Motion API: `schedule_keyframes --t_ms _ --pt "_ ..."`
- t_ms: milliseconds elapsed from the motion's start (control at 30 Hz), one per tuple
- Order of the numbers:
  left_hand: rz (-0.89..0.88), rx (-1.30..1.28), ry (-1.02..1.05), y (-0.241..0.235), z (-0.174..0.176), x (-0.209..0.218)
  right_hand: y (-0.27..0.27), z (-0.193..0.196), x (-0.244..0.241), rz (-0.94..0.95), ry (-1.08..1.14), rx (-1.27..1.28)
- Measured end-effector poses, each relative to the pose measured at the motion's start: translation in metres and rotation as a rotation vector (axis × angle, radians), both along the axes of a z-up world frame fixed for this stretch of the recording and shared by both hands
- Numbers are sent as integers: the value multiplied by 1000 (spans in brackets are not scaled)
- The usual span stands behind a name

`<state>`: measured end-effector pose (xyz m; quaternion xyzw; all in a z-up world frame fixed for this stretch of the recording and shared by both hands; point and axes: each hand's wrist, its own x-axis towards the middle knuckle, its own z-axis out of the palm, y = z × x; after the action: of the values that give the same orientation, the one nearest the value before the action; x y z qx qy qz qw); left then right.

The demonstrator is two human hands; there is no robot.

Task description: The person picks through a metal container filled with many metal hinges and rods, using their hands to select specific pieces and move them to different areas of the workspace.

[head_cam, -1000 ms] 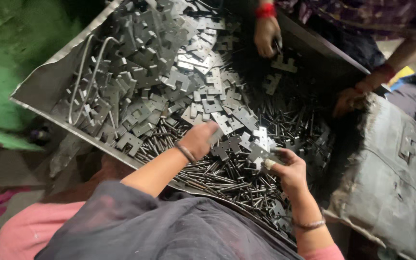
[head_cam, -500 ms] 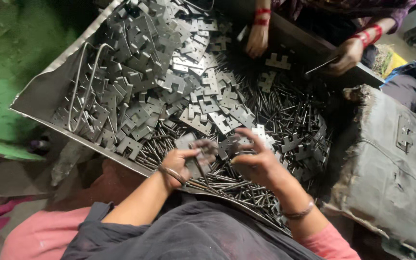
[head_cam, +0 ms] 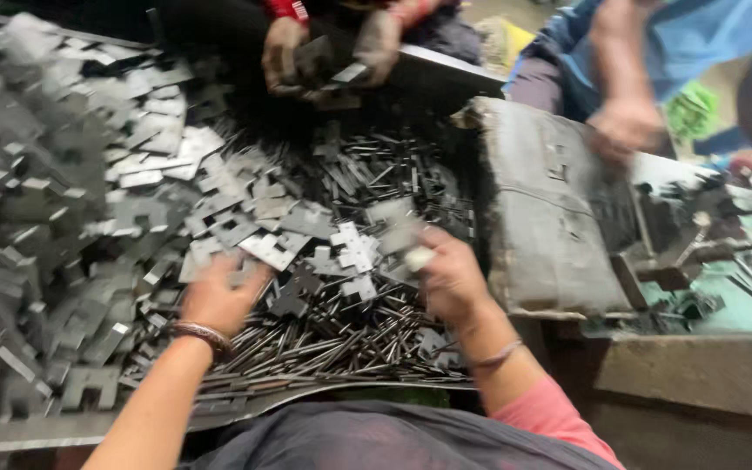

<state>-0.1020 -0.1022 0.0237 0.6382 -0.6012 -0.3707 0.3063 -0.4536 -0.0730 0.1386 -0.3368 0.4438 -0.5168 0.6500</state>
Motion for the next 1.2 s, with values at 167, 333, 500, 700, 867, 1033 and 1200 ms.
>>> schedule_keyframes --t_ms 167,333,500,700,867,1033,1200 --pt "122 -202 -529 -30 -61 30 -20 19 -194 -560 1526 -685" --pt "314 40 -501 -38 -78 21 -26 15 -218 -283 2148 -414" --pt "284 336 -374 -42 -54 13 -53 -16 -56 64 1803 -815" --pt "347 301 -604 -44 -35 13 -105 -107 61 537 1838 -207" --pt "416 69 -224 -23 -34 24 -104 -135 54 239 1544 -231" --pt "380 -270 28 35 -7 75 -94 -113 38 241 868 -47" --pt "473 -1 1377 57 42 135 -69 -57 49 2 51 109"
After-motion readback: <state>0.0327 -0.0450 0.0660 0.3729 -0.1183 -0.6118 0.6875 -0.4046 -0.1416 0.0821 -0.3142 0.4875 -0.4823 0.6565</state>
